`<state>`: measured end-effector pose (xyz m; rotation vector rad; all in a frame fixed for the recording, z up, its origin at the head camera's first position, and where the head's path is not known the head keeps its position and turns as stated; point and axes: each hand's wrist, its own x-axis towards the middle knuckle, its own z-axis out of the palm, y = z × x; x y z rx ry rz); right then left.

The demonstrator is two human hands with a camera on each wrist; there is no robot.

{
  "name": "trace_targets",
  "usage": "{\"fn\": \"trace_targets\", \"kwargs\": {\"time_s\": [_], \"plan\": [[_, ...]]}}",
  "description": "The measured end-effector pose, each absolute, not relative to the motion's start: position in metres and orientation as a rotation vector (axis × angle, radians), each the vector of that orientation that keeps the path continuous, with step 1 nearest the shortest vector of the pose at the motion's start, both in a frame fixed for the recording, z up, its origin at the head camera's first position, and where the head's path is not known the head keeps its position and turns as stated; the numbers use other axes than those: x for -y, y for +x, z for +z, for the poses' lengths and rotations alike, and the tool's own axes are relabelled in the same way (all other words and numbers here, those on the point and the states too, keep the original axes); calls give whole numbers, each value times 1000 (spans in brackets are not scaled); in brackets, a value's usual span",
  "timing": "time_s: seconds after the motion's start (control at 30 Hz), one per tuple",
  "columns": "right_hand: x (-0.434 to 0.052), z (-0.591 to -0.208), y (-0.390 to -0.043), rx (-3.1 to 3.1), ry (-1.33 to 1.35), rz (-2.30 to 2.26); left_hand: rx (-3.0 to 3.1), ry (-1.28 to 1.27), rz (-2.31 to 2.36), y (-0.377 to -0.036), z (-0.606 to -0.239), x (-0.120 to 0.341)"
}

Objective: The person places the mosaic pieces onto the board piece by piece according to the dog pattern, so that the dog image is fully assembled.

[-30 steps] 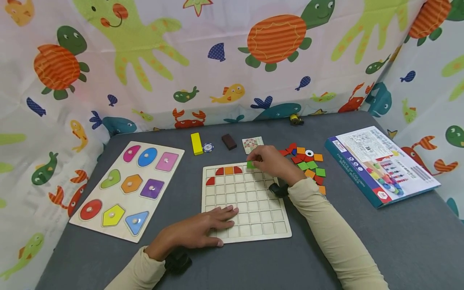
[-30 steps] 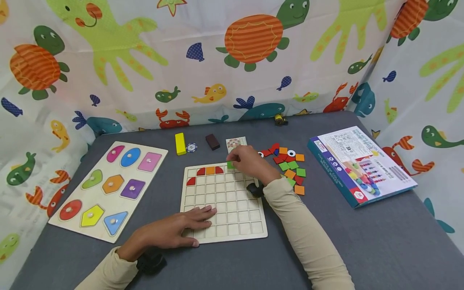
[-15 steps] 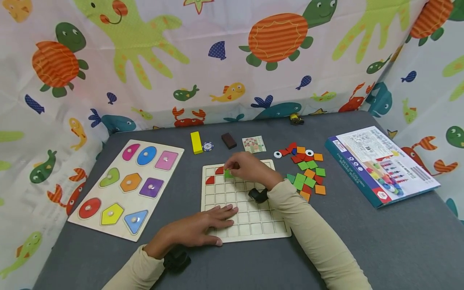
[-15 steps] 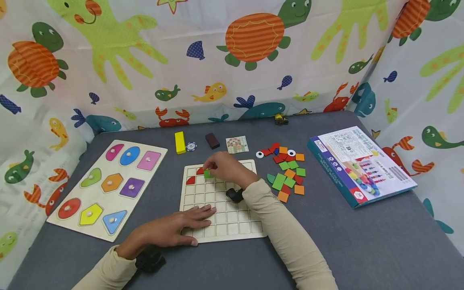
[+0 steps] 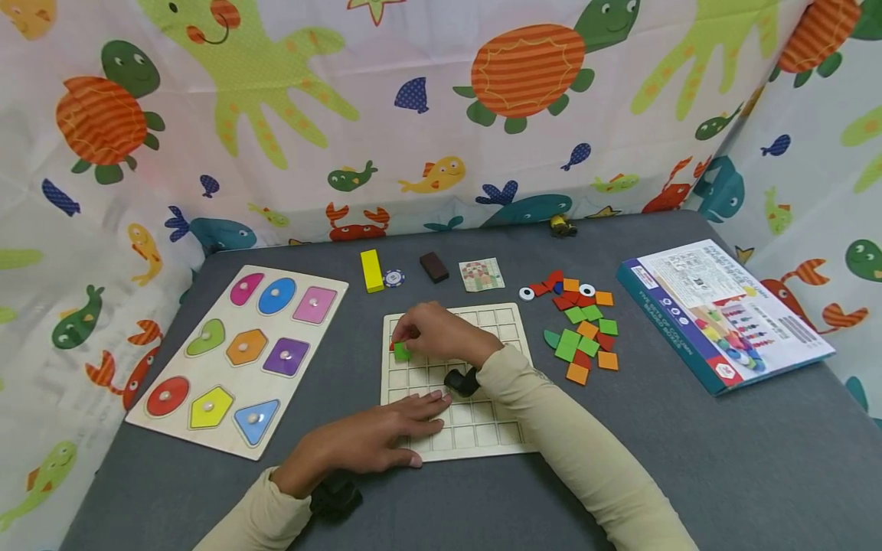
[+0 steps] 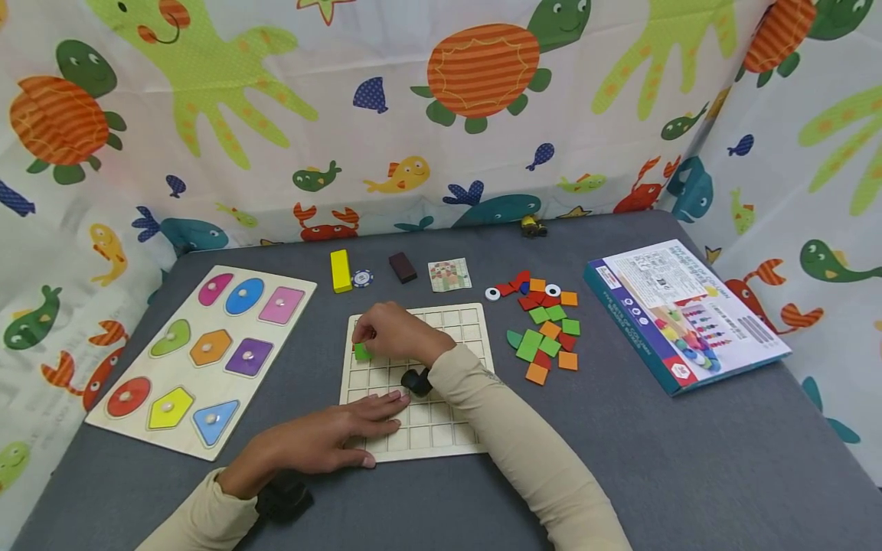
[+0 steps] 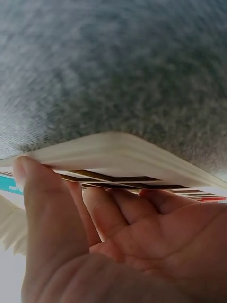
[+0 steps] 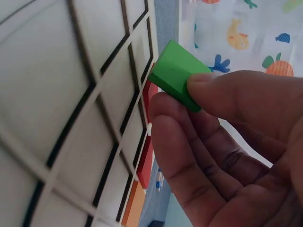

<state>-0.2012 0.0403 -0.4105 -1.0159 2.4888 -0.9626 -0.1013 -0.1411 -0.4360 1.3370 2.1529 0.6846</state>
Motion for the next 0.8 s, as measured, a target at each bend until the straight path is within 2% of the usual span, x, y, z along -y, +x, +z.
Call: {"fn": "trace_targets", "kwargs": {"time_s": [0.8], "plan": [[-26,-419,-203,-2476,-1027,-803,-2165,1321,709,-101,-435,141]]}}
